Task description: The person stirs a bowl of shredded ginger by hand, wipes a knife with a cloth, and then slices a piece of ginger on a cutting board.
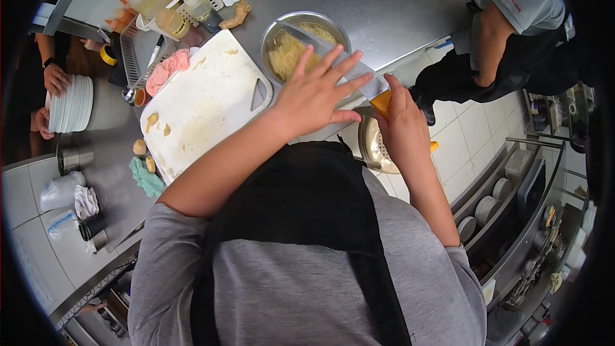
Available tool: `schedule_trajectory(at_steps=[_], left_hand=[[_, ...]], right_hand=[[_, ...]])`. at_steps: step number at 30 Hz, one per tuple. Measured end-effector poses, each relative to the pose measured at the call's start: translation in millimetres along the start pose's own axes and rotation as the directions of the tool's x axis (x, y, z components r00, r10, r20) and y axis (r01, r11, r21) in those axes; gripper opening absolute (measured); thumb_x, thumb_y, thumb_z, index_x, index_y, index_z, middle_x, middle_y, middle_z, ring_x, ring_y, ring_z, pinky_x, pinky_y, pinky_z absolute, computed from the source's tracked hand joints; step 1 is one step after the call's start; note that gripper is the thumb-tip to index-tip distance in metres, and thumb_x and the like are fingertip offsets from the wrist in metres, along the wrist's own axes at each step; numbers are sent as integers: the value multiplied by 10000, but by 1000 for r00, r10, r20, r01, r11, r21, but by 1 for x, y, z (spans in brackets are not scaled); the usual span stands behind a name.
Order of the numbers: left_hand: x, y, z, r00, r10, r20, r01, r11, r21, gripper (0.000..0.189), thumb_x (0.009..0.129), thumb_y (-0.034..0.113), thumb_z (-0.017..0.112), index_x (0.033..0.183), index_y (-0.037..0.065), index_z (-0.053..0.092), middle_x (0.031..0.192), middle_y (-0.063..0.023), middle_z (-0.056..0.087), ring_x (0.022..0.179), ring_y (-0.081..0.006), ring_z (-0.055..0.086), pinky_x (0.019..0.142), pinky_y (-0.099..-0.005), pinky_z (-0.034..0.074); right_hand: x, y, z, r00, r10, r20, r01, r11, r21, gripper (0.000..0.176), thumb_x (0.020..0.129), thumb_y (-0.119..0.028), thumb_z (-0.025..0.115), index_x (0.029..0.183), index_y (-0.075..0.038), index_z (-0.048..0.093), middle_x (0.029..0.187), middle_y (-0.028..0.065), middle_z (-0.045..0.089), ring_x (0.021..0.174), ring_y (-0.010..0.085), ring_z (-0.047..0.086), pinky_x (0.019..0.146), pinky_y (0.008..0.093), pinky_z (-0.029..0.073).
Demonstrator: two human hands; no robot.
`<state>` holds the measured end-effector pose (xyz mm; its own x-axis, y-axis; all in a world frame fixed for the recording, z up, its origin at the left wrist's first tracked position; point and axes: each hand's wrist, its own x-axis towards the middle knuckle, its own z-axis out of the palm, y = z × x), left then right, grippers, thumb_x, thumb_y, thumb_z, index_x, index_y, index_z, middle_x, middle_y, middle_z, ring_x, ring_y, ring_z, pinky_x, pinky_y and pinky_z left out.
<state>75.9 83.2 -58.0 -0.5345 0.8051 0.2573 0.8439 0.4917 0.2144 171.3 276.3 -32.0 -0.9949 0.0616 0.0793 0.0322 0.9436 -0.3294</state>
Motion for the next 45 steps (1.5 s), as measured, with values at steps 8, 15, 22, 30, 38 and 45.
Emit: schedule_trajectory(at_steps=[8,15,22,30,38,45], left_hand=[[9,-63,-4,990,-142,-20,142,953,268,710,918,660,482,1530,312,394,1633,-67,277,1502,-308,248,1181,-615,151],[9,-112,-4,878,-357,-318,378,926,4,466,960,391,610,1378,188,589,1376,-83,575,1282,-292,524,1073,-449,381],[16,-88,3,954,-299,34,301,952,-55,154,889,247,696,967,122,741,968,-3,707,920,-239,664,875,-393,447],[30,-101,-2,935,-344,87,350,935,-63,151,844,273,730,895,135,698,880,-23,699,900,-239,668,826,-411,459],[23,-105,-4,943,-310,122,300,949,97,157,852,274,720,890,128,677,888,-17,699,880,-250,671,799,-412,463],[24,-100,0,958,-281,59,276,958,73,166,853,285,720,901,130,688,890,-17,695,870,-250,666,814,-402,483]], right_hand=[[-21,5,-8,999,38,19,-38,999,7,693,815,-76,735,1424,-118,409,1152,130,613,1035,331,644,801,460,514],[-70,35,-47,937,221,273,-306,894,327,560,858,13,645,1382,-68,465,1070,226,665,962,396,667,854,428,525],[-99,47,-46,880,392,270,-466,824,322,413,956,-46,564,1362,-32,491,958,218,673,863,303,683,807,361,525],[-103,40,-43,908,343,240,-412,837,360,407,954,-41,573,1354,-37,496,954,211,670,836,284,681,792,345,527],[-104,37,-40,911,335,241,-402,850,341,411,950,-40,573,1355,-50,502,941,211,668,830,287,684,780,358,532],[-100,31,-41,903,355,242,-421,841,339,427,945,-34,578,1365,-52,507,967,219,671,840,295,687,782,373,537]])
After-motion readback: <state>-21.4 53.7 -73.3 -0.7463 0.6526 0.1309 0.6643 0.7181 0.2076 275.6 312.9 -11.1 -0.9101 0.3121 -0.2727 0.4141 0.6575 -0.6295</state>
